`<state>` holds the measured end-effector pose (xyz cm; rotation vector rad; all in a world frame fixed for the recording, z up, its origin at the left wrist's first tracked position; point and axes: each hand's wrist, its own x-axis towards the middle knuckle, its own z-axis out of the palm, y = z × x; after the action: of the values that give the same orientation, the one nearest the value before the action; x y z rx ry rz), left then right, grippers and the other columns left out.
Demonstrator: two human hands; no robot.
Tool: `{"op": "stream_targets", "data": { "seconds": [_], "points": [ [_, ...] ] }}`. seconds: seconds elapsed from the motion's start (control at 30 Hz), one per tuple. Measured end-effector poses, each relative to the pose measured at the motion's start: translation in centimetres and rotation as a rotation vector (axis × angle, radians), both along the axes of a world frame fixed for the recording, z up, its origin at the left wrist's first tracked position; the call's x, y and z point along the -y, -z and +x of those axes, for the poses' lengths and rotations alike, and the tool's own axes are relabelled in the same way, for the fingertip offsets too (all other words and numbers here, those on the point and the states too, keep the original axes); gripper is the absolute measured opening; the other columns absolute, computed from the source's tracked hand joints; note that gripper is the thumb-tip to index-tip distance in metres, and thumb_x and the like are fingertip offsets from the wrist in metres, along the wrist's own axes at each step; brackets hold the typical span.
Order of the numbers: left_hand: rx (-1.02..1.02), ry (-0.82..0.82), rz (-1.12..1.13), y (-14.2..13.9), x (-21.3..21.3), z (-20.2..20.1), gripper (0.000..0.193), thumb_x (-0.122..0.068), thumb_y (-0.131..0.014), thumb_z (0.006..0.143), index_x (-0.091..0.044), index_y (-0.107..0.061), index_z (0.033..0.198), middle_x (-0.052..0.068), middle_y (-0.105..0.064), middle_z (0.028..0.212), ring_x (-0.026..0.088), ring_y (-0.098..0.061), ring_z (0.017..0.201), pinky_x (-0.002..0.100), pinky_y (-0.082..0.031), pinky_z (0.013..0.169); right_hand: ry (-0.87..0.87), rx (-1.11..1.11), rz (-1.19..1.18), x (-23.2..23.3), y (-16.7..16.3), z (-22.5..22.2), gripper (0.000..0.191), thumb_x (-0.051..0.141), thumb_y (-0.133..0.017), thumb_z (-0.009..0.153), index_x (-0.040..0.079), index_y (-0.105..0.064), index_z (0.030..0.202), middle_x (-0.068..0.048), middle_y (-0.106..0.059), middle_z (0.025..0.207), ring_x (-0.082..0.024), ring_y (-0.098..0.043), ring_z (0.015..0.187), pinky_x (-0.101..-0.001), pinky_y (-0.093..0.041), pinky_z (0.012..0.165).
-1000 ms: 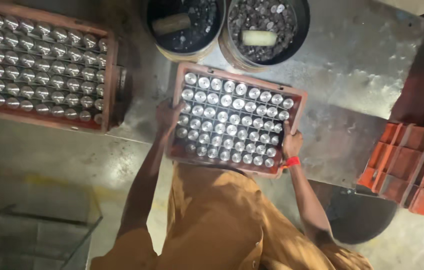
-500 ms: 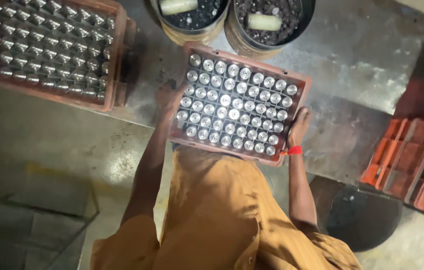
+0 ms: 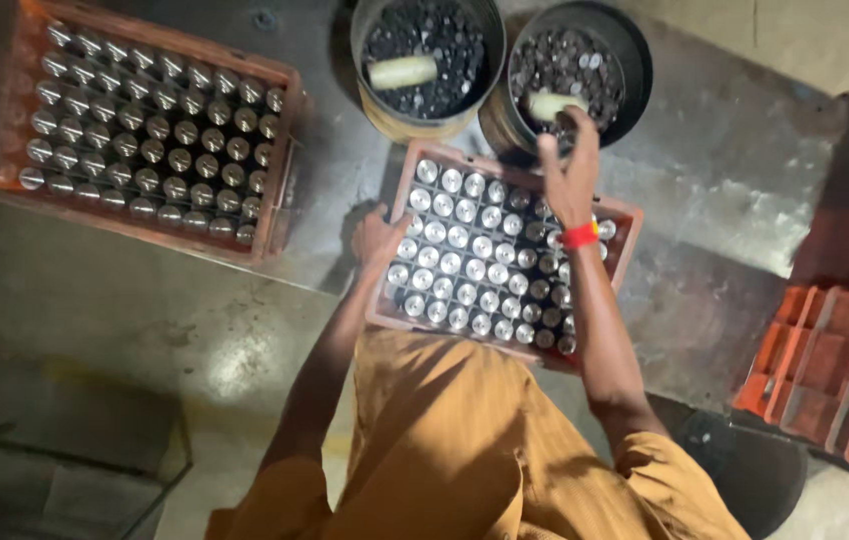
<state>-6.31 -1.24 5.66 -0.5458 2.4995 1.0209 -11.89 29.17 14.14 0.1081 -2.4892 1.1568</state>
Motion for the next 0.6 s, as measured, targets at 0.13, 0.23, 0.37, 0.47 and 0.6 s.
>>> {"op": "stream_targets", "data": {
  "seconds": [0.13,0.23,0.37,0.47,0.6],
  "points": [
    [-0.293,-0.240,0.140,-3.2,-1.1,-2.9,0.095,-0.053,-0.081,0.080,-0.002,-0.041,0.150,0.030,-0.058,0.138,0.046,-0.056,0.127,0.050,-0.044,0.105,0.063,0.200,0.555,0.6,1.1,-3.9,0.051,0.046,-0.062,0.103,0.003,-0.062,0.131,-0.022,-0.067,0.114,-0.040,-0.060,0.107,-0.0523,-0.044,0.095],
    [-0.767,-0.256,0.408,-4.2,-1.7,-10.9,0.077,-0.035,-0.073,0.103,0.005,-0.033,0.155,0.034,-0.046,0.156,0.043,-0.047,0.145,0.044,-0.035,0.122,-0.047,0.249,0.733,-1.2,2.6,-3.4,0.035,0.041,-0.058,0.111,0.009,-0.069,0.121,-0.017,-0.070,0.109,-0.036,-0.062,0.104,-0.0525,-0.044,0.095],
    [-0.605,-0.185,0.471,-5.0,-2.9,-17.1,0.075,-0.018,-0.062,0.098,-0.002,-0.025,0.160,0.028,-0.051,0.151,0.041,-0.053,0.139,0.043,-0.041,0.117,-0.073,0.128,0.774,-5.2,2.6,-1.7,0.029,0.036,-0.064,0.105,0.008,-0.071,0.109,-0.015,-0.069,0.108,-0.037,-0.061,0.105,-0.0499,-0.043,0.089],
    [-0.540,-0.140,0.375,-5.5,-4.3,-16.8,0.084,-0.015,-0.070,0.090,-0.005,-0.024,0.159,0.026,-0.052,0.149,0.041,-0.054,0.136,0.044,-0.041,0.115,-0.124,0.096,0.788,-9.4,0.6,-0.7,0.024,0.033,-0.068,0.100,0.010,-0.072,0.107,-0.015,-0.067,0.108,-0.038,-0.058,0.105,-0.0516,-0.041,0.094],
    [-0.702,0.002,0.268,-7.7,-7.8,-15.6,0.095,-0.012,-0.080,0.084,-0.004,-0.019,0.156,0.032,-0.044,0.150,0.048,-0.048,0.135,0.048,-0.039,0.113,-0.137,0.075,0.771,-13.9,-1.0,0.3,0.027,0.035,-0.067,0.104,0.009,-0.070,0.110,-0.014,-0.065,0.114,-0.038,-0.056,0.121,-0.0565,-0.034,0.118]
  ]
}}
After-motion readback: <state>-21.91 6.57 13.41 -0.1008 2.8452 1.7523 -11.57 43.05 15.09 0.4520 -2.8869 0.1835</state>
